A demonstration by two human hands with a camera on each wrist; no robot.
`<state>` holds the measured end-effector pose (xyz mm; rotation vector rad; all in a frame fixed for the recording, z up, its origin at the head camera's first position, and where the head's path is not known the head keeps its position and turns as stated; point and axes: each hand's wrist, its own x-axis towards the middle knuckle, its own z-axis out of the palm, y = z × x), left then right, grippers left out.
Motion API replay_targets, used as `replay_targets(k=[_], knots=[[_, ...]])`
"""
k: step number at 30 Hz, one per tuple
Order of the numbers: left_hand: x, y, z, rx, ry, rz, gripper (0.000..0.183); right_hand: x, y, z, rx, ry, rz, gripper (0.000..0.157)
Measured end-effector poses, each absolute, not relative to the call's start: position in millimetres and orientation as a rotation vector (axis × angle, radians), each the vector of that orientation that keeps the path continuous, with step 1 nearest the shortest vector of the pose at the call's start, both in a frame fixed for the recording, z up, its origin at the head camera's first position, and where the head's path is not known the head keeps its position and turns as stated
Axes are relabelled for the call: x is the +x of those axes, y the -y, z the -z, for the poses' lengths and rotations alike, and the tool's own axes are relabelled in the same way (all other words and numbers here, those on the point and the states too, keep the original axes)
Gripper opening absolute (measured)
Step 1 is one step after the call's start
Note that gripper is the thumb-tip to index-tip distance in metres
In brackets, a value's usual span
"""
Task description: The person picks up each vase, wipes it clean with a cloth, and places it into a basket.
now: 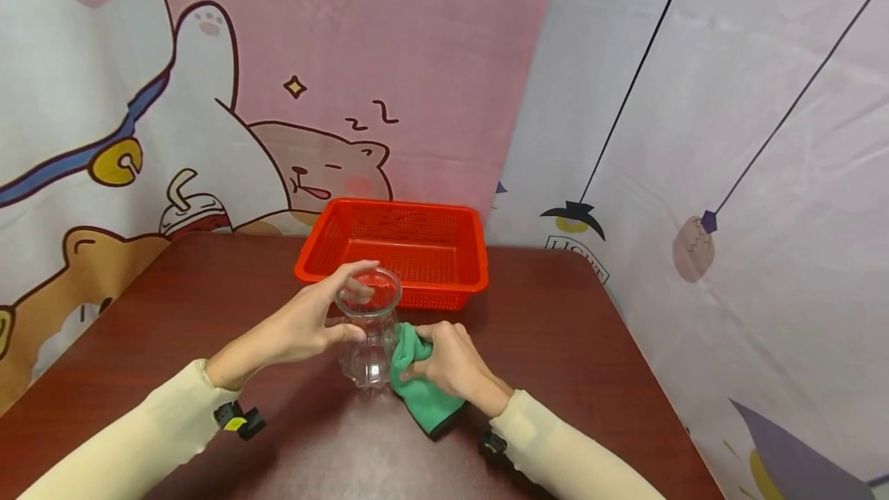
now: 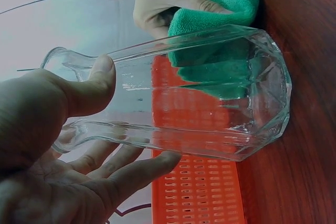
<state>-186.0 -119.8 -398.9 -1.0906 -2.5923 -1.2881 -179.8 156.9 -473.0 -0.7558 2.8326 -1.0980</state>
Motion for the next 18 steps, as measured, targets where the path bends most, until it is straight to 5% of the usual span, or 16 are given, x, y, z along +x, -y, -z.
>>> replay_targets(k=[18], knots=[[-185.9,120.9,399.4,-1.091,2.594,1.300,0.101,-178.8,-156.6,471.0,-0.736,-2.885,1.180,0.064]])
